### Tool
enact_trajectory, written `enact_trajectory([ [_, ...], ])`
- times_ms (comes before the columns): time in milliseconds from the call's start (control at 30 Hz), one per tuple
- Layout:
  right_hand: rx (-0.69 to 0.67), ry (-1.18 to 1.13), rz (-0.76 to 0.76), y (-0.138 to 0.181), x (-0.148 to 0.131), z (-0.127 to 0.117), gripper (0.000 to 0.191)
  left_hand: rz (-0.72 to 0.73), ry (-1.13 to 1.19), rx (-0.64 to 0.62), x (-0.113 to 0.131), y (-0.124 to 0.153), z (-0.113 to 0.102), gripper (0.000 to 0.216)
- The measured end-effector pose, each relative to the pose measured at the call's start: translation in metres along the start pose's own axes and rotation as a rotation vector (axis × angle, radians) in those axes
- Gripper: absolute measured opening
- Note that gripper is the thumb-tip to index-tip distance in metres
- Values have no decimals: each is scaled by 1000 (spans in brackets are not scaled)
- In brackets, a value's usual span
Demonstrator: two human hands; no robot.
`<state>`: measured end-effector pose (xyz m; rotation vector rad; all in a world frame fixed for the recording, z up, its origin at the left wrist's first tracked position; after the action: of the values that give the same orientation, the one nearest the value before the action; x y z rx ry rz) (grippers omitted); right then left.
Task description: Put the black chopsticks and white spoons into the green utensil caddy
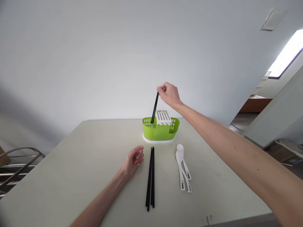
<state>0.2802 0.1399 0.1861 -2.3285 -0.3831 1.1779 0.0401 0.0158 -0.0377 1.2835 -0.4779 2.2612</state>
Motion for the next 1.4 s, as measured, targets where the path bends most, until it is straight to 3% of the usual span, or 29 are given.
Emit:
enact_trajectory([
  [233,-141,27,49,-4,23,35,17,-27,46,-9,1,-2,3,34],
  [500,-215,49,164,-6,39,56,15,-39,45,-30,2,-2,3,43],
  [1000,-189,218,262,-6,59,53,17,-48,27,-15,1,-4,1,41],
  [1233,-25,317,97,3,42,33,15,-28,-19,4,4,-6,-2,40],
  [1400,-169,459,-235,47,0,24,11,15,-64,29,9,-7,-6,43],
])
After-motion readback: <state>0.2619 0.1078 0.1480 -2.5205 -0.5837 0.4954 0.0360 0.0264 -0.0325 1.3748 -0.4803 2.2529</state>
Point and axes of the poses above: each hand's wrist, its own y-axis away from the middle knuckle, its own z-axis out of the palm, x = y × z, the point moved 1 cm from there along -y, towards the middle knuckle, and after that the axes turned 13 degrees about -x, right-handed, at the moved point
